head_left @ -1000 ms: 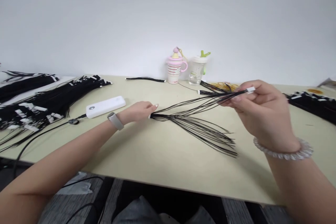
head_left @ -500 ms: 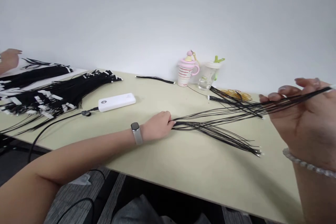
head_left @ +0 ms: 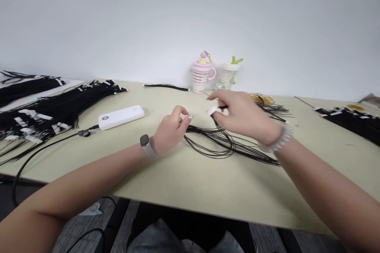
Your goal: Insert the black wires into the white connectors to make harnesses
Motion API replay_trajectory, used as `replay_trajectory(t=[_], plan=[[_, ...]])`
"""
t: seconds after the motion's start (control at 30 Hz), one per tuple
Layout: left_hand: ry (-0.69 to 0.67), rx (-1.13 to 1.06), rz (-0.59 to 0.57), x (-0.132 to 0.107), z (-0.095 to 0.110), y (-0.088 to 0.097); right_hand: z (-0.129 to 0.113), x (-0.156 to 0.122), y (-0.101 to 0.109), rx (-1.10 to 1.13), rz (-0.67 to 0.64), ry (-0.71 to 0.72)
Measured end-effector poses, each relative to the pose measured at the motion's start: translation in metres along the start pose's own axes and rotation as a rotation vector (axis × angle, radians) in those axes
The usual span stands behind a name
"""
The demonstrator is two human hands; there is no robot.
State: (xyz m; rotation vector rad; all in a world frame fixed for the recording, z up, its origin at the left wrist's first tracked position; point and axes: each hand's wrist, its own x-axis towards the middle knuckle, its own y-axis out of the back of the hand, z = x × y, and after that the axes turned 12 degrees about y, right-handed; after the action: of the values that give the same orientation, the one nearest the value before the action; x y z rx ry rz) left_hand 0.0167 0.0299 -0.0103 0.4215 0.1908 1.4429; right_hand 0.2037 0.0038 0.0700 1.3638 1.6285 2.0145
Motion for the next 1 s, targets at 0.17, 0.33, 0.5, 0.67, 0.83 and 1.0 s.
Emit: replay_trajectory(t=[0.17, 0.33, 0.5, 0.67, 0.83, 1.0], plan=[[0.034, -0.194, 0.069, -0.013, 0.009, 0.005, -0.01, 0.018, -0.038, -0.094, -0.077, 0.049], [0.172, -0.136, -0.014, -0.015, 0.006, 0.003, -0.022, 0.016, -0.049, -0.17, -0.11, 0.054], [0.194, -0.087, -0.136, -0.017, 0.003, -0.002, -0.02, 0.006, -0.052, -0.166, -0.128, 0.02], [0.174, -0.159, -0.159, -0.017, 0.001, -0.004, -0.01, -0.001, -0.046, -0.121, -0.161, 0.105], [0.265, -0.451, -0.208, -0.02, 0.005, -0.003, 0.032, -0.012, -0.031, -0.428, -0.17, 0.13], [0.347, -0.631, -0.332, -0.027, 0.009, -0.009, 0.064, -0.016, -0.045, -0.548, -0.098, 0.092]])
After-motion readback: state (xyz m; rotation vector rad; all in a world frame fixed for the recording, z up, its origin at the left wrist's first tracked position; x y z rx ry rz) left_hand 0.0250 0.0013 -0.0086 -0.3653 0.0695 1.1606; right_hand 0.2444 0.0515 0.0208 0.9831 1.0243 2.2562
